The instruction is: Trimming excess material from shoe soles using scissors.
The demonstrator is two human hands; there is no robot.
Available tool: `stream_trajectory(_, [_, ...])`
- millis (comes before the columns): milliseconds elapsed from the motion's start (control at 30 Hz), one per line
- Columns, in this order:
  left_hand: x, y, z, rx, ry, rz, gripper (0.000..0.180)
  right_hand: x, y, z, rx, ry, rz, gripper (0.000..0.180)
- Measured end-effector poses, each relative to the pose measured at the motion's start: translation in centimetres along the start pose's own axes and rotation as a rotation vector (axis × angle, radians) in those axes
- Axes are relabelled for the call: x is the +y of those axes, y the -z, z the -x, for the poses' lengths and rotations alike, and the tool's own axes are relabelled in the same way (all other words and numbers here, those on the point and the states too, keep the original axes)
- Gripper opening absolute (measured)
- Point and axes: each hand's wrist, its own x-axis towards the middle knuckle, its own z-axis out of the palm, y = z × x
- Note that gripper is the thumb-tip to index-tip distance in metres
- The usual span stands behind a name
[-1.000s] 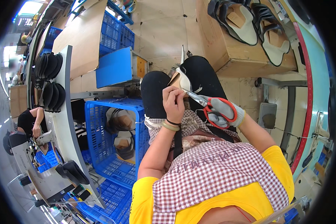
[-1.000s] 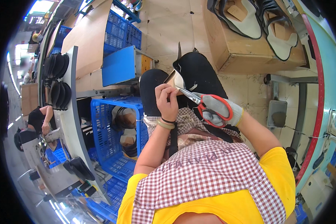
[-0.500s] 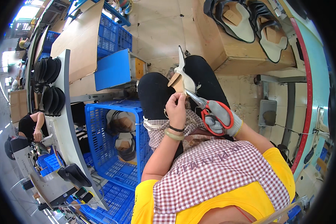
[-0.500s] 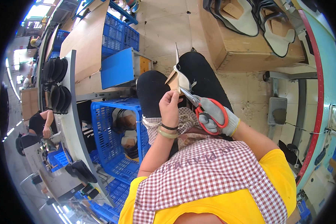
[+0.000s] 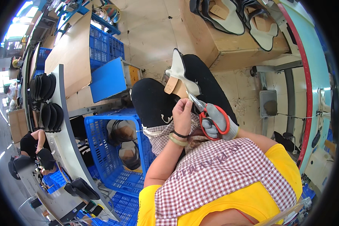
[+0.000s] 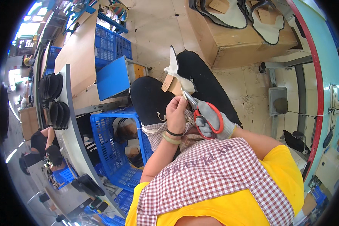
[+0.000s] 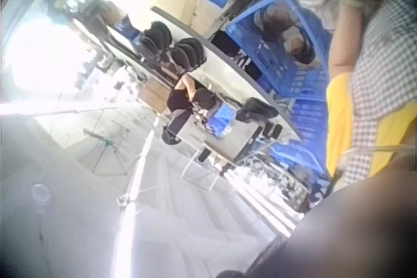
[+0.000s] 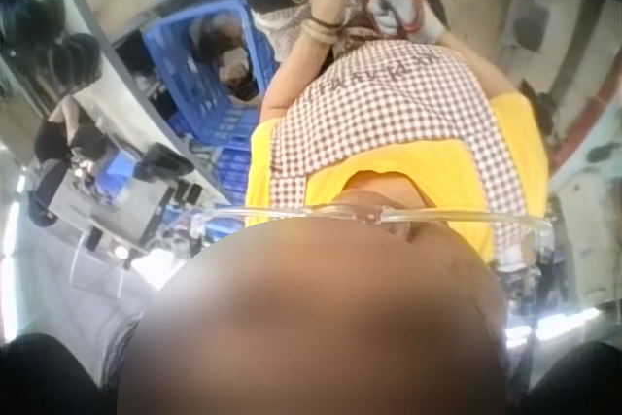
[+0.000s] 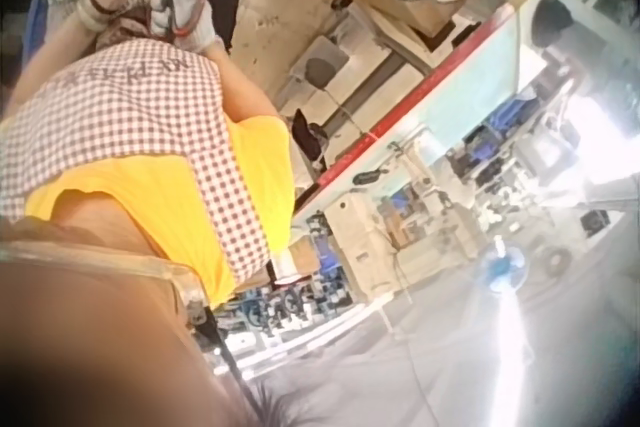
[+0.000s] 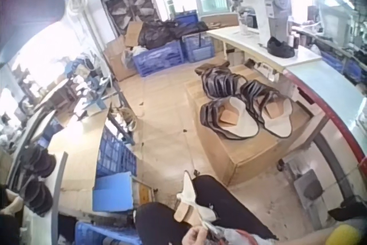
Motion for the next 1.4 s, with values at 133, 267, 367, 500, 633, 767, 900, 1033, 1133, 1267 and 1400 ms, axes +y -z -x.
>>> stream_trajectory(133, [0.1,0.2,0.2,-0.078,0.015,0.059,0.011,1.1,-0.3,-0.6,0.050,-0.005,-0.057,0.052])
stream_trajectory(267, [0.6,0.0,0.8,-0.140,0.048,0.002,0.010,1.9,-0.4,-1.4,0.108,0.023,-0.148,0.049])
stream_trajectory(367, [0.0,1.0,1.0,-0.181,-0.004,-0.113,0.010,1.8,-1.0,-2.0,0.188,0.039,-0.154,0.049])
stream_trajectory(500, [0.4,1.7,1.0,-0.238,-0.014,-0.180,0.012,1.5,-1.1,-2.3,0.199,0.107,-0.148,0.040])
stream_trajectory(633, [1.0,2.7,1.3,-0.284,-0.155,-0.350,0.012,0.9,-0.6,-2.1,0.239,0.121,-0.071,0.043])
stream_trajectory(767, [1.4,4.0,2.3,-0.344,-0.108,-0.378,0.010,1.2,0.1,-1.2,0.203,0.150,0.065,0.049])
stream_trajectory(900, [1.0,5.7,3.9,-0.431,-0.041,-0.379,0.009,1.1,0.3,-0.3,0.157,0.146,0.160,0.053])
stream_trajectory(1033, [1.6,5.6,5.0,-0.371,-0.032,-0.379,0.005,1.1,0.9,-0.2,0.214,0.143,0.260,0.054])
stream_trajectory(1133, [4.6,4.5,5.9,-0.050,-0.611,-0.756,0.005,0.3,0.0,0.2,0.217,0.098,0.295,0.054])
stream_trajectory(1267, [5.4,3.9,3.2,-0.056,-0.353,-0.243,0.008,0.0,-0.2,0.2,0.193,0.100,0.364,0.053])
stream_trajectory(1400, [4.3,2.5,-1.2,0.098,-0.485,-0.624,0.007,-0.9,-0.9,0.3,0.218,0.052,0.355,0.054])
